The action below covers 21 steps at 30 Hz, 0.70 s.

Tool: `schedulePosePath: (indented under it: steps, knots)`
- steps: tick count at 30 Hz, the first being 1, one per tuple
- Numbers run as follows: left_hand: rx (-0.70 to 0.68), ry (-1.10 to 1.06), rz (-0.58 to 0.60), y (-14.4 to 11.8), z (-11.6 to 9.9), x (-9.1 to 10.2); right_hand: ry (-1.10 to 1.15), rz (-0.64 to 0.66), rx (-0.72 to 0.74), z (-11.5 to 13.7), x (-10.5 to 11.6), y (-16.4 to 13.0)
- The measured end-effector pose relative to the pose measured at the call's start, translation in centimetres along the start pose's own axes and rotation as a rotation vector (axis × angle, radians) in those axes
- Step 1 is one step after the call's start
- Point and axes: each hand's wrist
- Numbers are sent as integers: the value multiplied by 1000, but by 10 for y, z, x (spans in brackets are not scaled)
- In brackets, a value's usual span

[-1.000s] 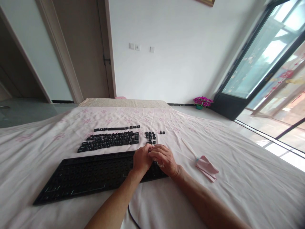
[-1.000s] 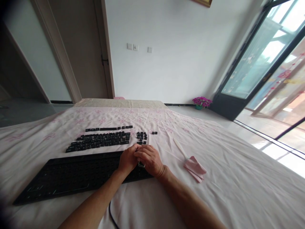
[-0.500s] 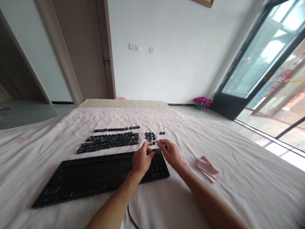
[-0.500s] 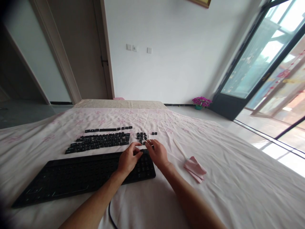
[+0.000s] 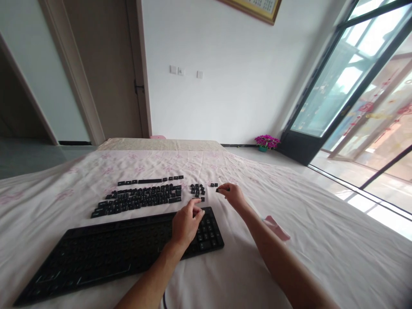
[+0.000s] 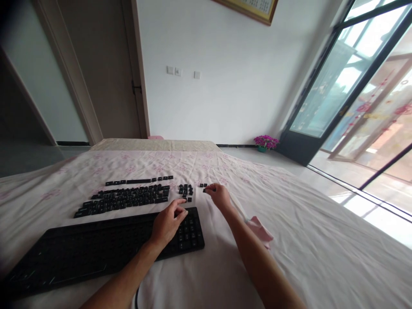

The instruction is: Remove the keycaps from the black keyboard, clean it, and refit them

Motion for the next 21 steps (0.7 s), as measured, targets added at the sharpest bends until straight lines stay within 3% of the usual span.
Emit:
schedulePosePath:
  steps: [4, 8, 21]
  knots:
    - [10, 28, 4, 0, 1, 0, -78, -36, -70, -23, 3, 37]
    - [14, 59, 9, 0, -1, 0, -132, -60, -106, -31, -3, 55]
    - [19, 72, -7, 0, -4, 1, -119, -35, -120, -40, -6, 66]
Point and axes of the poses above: each hand's wrist, its own y-axis towards the middle knuckle, its own x-axis out of the back of the hand, z = x × y, and after that the axes turned 1 degree about z, right-handed
